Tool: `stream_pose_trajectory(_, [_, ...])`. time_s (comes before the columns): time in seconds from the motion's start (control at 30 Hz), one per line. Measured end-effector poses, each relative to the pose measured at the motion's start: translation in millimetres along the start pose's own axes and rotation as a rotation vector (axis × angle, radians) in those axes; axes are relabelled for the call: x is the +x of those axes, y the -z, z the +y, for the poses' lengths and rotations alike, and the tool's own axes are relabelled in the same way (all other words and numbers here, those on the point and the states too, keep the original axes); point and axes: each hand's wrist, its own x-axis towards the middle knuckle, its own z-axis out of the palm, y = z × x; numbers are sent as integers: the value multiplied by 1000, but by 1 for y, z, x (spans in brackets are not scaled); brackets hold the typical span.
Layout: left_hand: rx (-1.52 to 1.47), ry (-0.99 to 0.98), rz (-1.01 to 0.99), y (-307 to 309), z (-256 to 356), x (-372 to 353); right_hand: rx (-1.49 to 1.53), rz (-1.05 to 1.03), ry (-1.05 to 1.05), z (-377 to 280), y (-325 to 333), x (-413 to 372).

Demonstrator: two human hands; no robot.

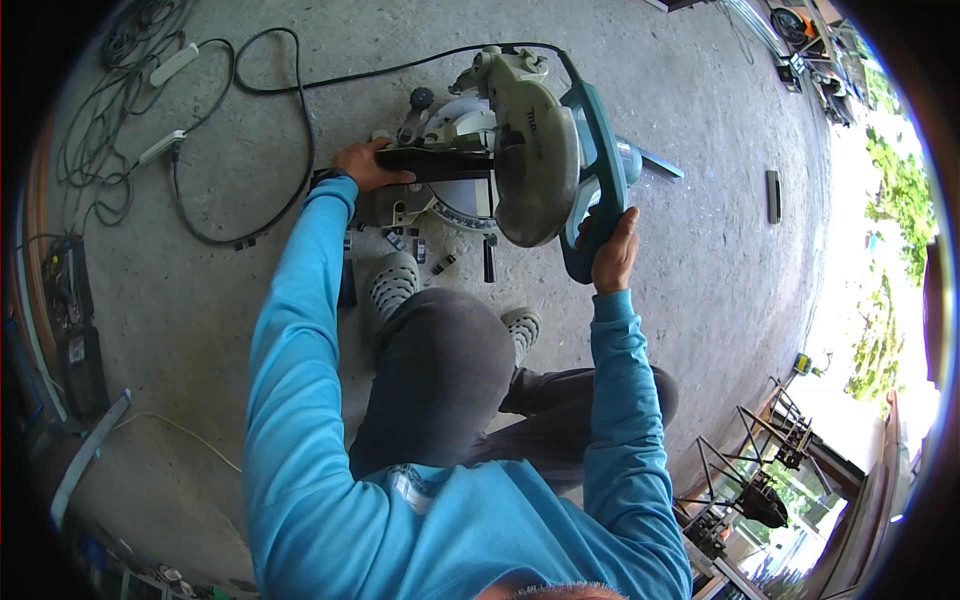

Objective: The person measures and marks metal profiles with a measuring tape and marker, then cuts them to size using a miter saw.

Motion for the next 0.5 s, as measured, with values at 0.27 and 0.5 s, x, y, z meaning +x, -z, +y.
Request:
stream_pose_trajectory(0.27, [-148, -20, -99, 7, -49, -25, -31, 2, 34, -38, 0, 6])
stream_pose_trajectory(0.5, [-561, -34, -260, -3, -89, -121, -297, 128, 268, -82, 16, 53])
